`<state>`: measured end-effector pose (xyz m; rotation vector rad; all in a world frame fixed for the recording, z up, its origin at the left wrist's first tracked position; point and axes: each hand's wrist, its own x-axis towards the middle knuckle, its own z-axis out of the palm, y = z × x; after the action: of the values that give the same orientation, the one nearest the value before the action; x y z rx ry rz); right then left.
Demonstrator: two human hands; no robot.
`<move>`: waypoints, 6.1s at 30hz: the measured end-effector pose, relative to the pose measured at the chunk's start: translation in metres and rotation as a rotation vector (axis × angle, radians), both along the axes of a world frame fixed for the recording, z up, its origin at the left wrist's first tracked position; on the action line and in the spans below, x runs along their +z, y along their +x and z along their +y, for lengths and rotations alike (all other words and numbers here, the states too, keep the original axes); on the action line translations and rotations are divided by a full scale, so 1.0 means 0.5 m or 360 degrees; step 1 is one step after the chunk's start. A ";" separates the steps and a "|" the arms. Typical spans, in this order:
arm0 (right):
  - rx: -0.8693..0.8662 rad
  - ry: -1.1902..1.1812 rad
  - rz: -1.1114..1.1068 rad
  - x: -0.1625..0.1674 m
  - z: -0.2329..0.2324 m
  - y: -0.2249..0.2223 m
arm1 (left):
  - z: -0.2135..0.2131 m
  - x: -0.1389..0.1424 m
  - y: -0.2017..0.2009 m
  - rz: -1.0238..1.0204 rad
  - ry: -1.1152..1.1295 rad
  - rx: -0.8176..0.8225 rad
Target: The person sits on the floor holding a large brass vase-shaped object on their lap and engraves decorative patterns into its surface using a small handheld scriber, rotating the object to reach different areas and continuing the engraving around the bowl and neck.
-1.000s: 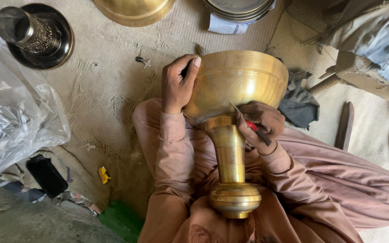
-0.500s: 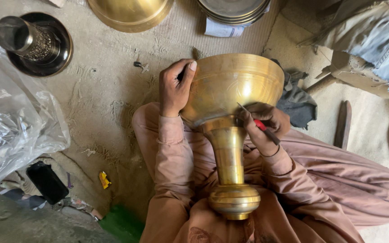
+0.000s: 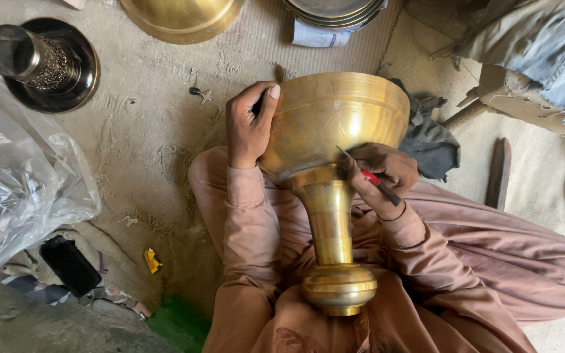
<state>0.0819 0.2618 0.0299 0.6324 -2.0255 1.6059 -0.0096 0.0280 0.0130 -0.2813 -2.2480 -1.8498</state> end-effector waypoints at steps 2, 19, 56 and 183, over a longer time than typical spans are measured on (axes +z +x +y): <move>0.0055 0.0021 0.0030 0.004 0.002 -0.004 | 0.001 -0.001 0.000 0.0003 0.0001 0.0004; 0.0209 0.0293 0.0274 0.047 -0.008 -0.017 | -0.002 0.000 0.004 0.0058 -0.0007 -0.0001; 0.0456 0.0846 -0.0030 0.105 0.037 -0.043 | -0.039 -0.033 -0.003 0.0153 0.0003 0.0022; -0.0037 0.0046 0.0243 -0.032 -0.032 0.007 | -0.008 -0.016 -0.001 0.0036 0.0030 -0.0049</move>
<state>0.0856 0.2456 0.0136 0.7165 -1.9406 1.4711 -0.0098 0.0238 0.0049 -0.3337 -2.2226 -1.8726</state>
